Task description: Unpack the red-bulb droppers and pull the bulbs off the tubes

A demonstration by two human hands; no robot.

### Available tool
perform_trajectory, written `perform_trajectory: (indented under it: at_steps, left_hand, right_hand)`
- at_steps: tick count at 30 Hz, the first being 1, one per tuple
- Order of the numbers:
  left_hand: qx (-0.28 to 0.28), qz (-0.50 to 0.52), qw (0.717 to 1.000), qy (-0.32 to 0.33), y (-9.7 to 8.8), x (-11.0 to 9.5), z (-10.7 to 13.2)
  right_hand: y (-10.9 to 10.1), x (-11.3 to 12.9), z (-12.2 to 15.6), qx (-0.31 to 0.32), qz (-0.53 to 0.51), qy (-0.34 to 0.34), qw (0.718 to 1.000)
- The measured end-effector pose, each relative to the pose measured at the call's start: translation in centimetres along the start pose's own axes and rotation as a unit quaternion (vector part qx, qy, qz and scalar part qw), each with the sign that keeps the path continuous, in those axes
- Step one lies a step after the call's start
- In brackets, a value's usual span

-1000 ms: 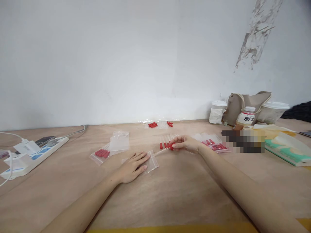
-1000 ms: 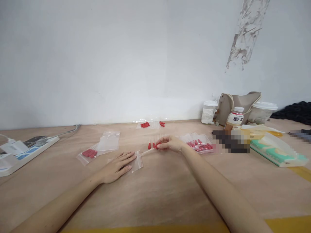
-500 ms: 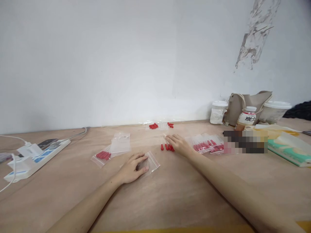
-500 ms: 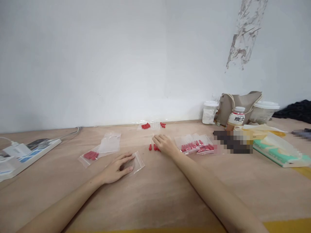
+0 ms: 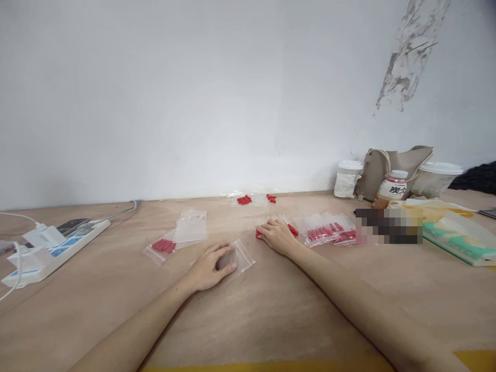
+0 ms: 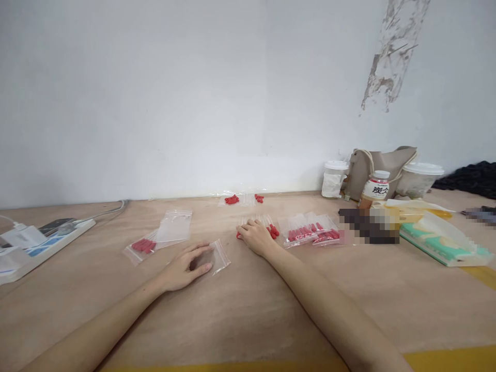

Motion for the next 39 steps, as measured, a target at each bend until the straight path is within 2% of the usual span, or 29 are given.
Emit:
perform_trajectory:
  at_steps: [3,8,11,14,15,17,20,22,26,29,32,35,37,39]
  left_hand:
    - [-0.021,0.054,0.998,-0.029,-0.7,0.3,-0.3]
    - [-0.036,0.069,0.994,-0.081,-1.1,2.2,-0.8]
    - [0.000,0.114,0.988,-0.100,-0.9,2.7,-0.8]
    - [0.046,0.137,0.983,-0.115,-0.9,2.7,-0.8]
    - [0.036,0.139,0.982,-0.121,-1.2,2.9,-1.0]
    - [-0.030,0.145,0.978,-0.147,-2.4,3.7,-1.7]
    - [-0.164,0.141,0.954,-0.206,-5.3,6.1,-3.5]
    - [-0.203,0.084,0.946,-0.239,-6.8,8.0,-5.1]
    - [-0.216,0.015,0.938,-0.269,-8.4,11.1,-7.8]
    - [-0.231,-0.020,0.935,-0.269,-8.2,11.7,-8.6]
    - [-0.266,-0.064,0.923,-0.270,-7.8,11.0,-7.9]
    - [-0.281,-0.125,0.913,-0.268,-8.2,10.5,-6.5]
    - [-0.264,-0.152,0.908,-0.288,-8.9,11.7,-5.5]
    - [-0.240,-0.140,0.903,-0.328,-9.9,14.2,-4.3]
  right_hand:
    - [-0.3,-0.1,0.1,-0.006,-0.008,0.019,1.000]
    - [-1.4,-0.3,0.7,-0.034,-0.024,0.048,0.998]
    - [-2.2,0.0,1.6,-0.066,-0.012,0.063,0.996]
    - [-2.8,1.0,2.8,-0.093,-0.012,0.039,0.995]
    - [-3.0,1.4,3.2,-0.101,-0.016,0.025,0.994]
    - [-3.3,2.1,3.8,-0.115,-0.026,0.007,0.993]
    - [-3.6,2.5,4.3,-0.128,-0.047,0.009,0.991]
    - [-3.6,2.5,4.2,-0.131,-0.058,0.013,0.990]
    - [-3.3,2.3,4.1,-0.129,-0.069,0.022,0.989]
    - [-3.2,2.2,4.1,-0.123,-0.062,0.032,0.990]
    - [-3.0,2.4,3.7,-0.106,-0.034,0.020,0.994]
    - [-2.4,3.2,2.3,-0.076,0.001,-0.035,0.997]
    - [-1.9,4.0,0.9,-0.052,0.024,-0.069,0.996]
    - [-1.3,4.5,-0.8,-0.031,0.042,-0.066,0.996]
Point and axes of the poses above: each hand's wrist, its own z-axis away from the middle knuckle, its own y-axis out of the palm, x = y × z, the point moved 5 cm from there along -z, towards the middle knuckle, and after that the axes turned 13 degrees about -y, right-handed, at the moved point
